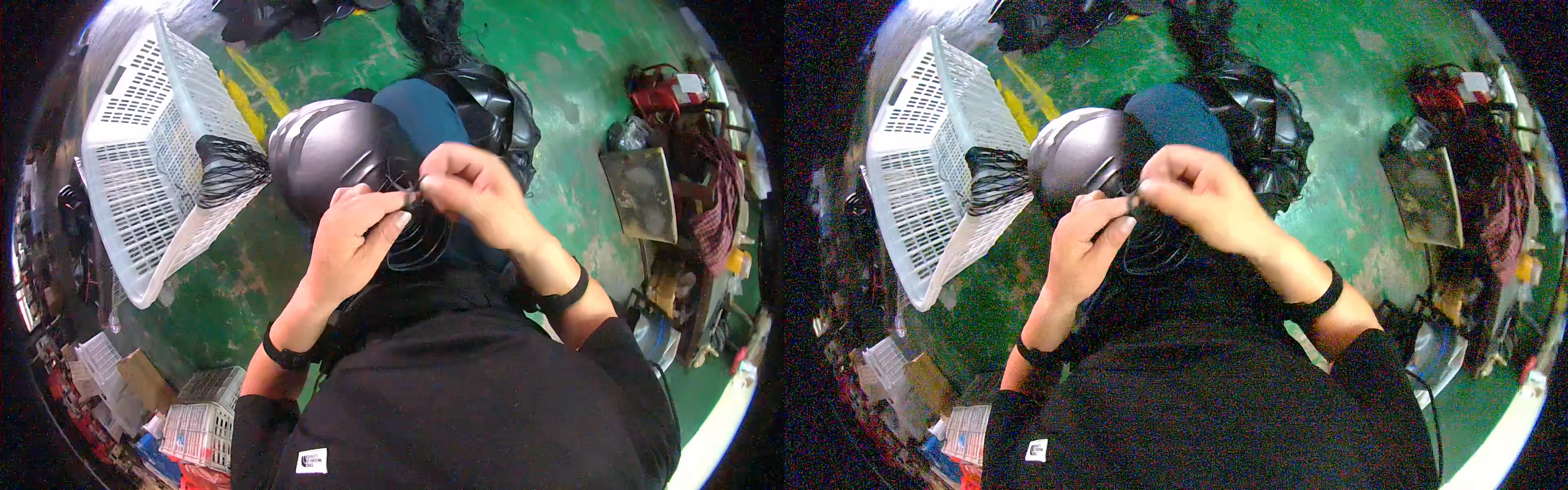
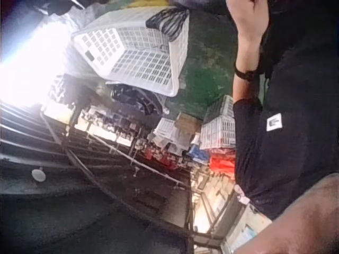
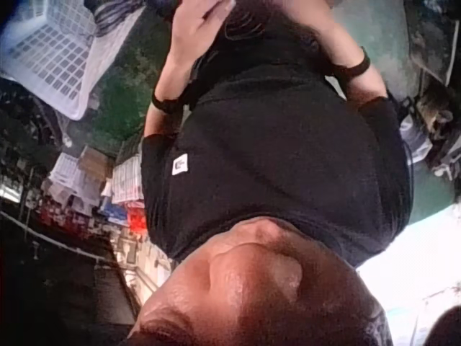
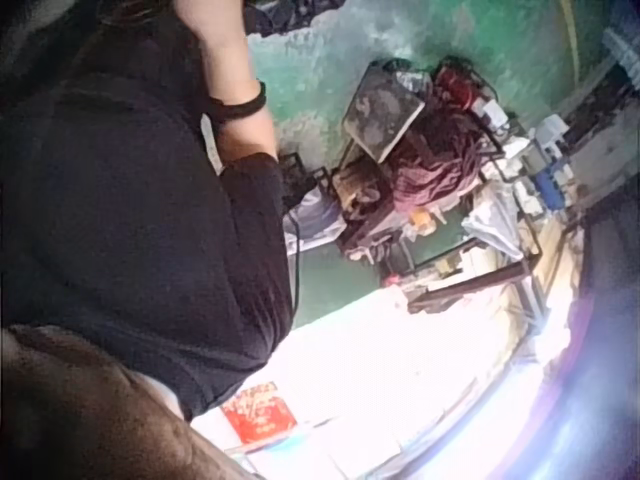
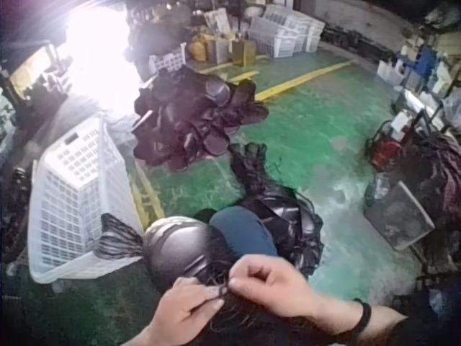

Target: Lacing strings into the eyelets of shoe uppers.

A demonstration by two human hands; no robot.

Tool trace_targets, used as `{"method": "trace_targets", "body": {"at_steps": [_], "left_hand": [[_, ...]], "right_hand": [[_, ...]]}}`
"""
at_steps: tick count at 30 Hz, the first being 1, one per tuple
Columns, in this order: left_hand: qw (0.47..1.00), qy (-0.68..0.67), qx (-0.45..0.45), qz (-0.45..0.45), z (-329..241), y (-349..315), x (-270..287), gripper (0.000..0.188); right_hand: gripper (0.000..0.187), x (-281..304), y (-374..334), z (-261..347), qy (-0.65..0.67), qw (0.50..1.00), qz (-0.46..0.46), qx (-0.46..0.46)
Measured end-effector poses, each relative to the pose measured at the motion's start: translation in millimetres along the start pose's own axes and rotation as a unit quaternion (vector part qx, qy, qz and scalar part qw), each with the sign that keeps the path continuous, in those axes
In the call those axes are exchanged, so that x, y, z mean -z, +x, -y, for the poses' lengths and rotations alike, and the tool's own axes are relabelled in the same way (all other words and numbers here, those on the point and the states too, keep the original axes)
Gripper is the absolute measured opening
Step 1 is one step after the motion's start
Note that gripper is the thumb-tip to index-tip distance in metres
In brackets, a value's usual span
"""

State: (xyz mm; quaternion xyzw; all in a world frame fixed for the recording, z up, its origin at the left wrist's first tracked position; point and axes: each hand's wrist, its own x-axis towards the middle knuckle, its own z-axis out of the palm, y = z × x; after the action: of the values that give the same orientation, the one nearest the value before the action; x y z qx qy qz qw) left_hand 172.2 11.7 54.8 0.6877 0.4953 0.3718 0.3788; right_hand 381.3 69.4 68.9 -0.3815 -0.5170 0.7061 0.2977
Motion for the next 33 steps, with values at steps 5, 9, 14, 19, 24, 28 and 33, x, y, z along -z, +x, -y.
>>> {"method": "trace_targets", "body": {"at_steps": [5,9,14,19,24,28,33], "left_hand": [[1.000,-0.002,-0.004,0.016,-2.8,1.2,-0.8,0.024],[0.999,-0.028,0.025,0.003,-4.2,-2.5,4.4,0.022],[0.993,-0.104,0.054,-0.009,-5.7,-8.0,13.5,0.030],[0.975,-0.041,0.071,-0.207,18.7,-33.3,30.9,0.024],[0.922,-0.184,0.233,-0.247,34.3,-51.2,32.4,0.034],[0.835,-0.464,0.225,-0.192,34.3,-58.5,32.8,0.036],[0.969,-0.136,0.178,-0.107,39.3,-62.5,19.7,0.038]], "right_hand": [[0.014,13.5,-5.0,-8.7,0.204,0.977,-0.046,-0.045],[0.017,32.4,-2.6,-6.0,0.077,0.995,-0.032,-0.061],[0.023,25.2,-15.4,-16.4,-0.101,0.994,-0.023,-0.045],[0.029,3.3,-29.1,-12.3,-0.307,0.940,0.133,0.072],[0.044,-28.9,-22.1,-15.3,-0.426,0.895,0.126,0.046],[0.043,-27.3,-25.0,-31.3,-0.375,0.921,0.098,0.036],[0.035,14.4,-49.5,-17.8,-0.119,0.992,0.016,-0.039]]}}
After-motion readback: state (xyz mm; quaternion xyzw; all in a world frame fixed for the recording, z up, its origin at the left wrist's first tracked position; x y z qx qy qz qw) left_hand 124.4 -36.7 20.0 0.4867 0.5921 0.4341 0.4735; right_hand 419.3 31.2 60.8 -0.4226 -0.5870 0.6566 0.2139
